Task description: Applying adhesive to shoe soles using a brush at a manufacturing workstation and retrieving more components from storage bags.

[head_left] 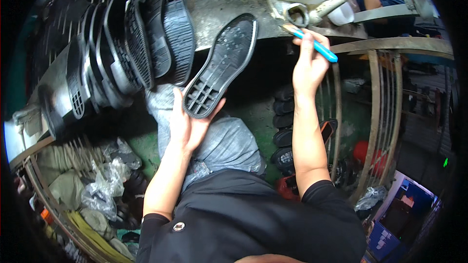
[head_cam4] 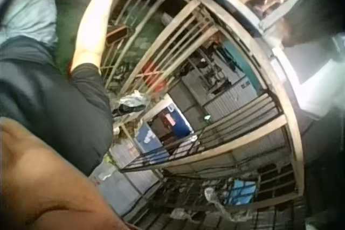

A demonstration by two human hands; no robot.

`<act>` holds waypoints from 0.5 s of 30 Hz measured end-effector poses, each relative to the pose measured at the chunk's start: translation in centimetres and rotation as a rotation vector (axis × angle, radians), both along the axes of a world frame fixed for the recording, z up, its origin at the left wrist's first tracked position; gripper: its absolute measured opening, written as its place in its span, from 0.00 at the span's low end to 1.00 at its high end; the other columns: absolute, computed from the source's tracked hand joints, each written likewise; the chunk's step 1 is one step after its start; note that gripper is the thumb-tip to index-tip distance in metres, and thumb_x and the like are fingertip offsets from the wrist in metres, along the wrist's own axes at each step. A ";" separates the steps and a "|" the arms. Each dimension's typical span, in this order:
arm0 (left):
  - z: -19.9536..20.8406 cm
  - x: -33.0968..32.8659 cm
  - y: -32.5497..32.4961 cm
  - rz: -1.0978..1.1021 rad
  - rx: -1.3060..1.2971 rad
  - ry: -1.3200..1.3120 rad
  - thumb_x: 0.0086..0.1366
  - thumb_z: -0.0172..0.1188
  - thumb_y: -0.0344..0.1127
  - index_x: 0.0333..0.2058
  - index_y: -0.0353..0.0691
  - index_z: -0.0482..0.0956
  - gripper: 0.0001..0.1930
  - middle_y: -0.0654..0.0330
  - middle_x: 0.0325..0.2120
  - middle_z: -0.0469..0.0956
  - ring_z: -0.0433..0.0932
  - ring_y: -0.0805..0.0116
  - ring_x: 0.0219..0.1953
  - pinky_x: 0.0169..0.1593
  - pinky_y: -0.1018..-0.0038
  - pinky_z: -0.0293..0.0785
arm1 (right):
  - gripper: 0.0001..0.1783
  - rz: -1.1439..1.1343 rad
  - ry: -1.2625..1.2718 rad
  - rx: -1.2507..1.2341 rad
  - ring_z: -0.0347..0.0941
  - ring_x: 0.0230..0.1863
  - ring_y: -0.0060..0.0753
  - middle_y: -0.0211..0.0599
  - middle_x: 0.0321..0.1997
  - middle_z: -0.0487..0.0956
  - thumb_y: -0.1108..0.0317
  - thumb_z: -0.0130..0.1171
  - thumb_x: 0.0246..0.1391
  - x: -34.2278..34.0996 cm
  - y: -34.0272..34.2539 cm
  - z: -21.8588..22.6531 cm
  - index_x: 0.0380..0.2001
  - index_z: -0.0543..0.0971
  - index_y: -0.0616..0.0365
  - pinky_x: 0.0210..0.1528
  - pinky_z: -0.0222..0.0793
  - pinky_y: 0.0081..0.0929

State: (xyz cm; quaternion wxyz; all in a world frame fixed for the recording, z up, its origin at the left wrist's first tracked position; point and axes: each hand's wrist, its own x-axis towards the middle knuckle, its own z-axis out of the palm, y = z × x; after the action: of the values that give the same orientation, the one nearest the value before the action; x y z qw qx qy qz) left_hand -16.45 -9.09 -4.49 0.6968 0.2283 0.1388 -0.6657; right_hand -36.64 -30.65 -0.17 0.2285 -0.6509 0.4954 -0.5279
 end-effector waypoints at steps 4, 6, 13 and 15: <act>0.2 0.2 0.2 0.010 -0.017 0.006 0.83 0.38 0.68 0.74 0.38 0.66 0.40 0.46 0.72 0.71 0.69 0.45 0.74 0.79 0.43 0.61 | 0.11 0.399 0.243 -0.131 0.83 0.46 0.50 0.45 0.40 0.85 0.67 0.71 0.63 5.1 4.3 -3.6 0.44 0.83 0.59 0.67 0.70 0.54; -0.8 0.3 0.8 0.060 -0.086 0.086 0.83 0.37 0.67 0.75 0.40 0.66 0.40 0.46 0.72 0.71 0.70 0.48 0.74 0.79 0.43 0.62 | 0.14 0.482 0.222 -0.234 0.81 0.46 0.51 0.42 0.40 0.83 0.66 0.74 0.57 5.5 7.3 -3.6 0.45 0.84 0.56 0.72 0.64 0.58; 0.4 0.2 0.3 -0.043 -0.285 -0.027 0.85 0.36 0.60 0.79 0.42 0.60 0.36 0.46 0.73 0.71 0.71 0.48 0.73 0.78 0.47 0.64 | 0.17 0.809 0.193 -0.126 0.81 0.47 0.46 0.38 0.40 0.83 0.61 0.76 0.54 5.6 15.8 0.3 0.45 0.87 0.56 0.70 0.68 0.55; -0.1 0.4 0.2 -0.011 -0.208 -0.032 0.86 0.36 0.59 0.79 0.42 0.59 0.35 0.46 0.73 0.71 0.71 0.47 0.73 0.78 0.46 0.64 | 0.14 0.860 0.153 -0.044 0.82 0.46 0.46 0.38 0.39 0.84 0.62 0.75 0.56 4.5 14.0 1.1 0.42 0.87 0.57 0.65 0.72 0.50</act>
State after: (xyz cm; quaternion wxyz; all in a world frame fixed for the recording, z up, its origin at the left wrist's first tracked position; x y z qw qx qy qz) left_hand -16.01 -8.90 -4.57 0.7151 0.1663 0.0565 -0.6767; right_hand -32.15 -16.66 0.91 0.3765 -0.8398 0.1834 -0.3454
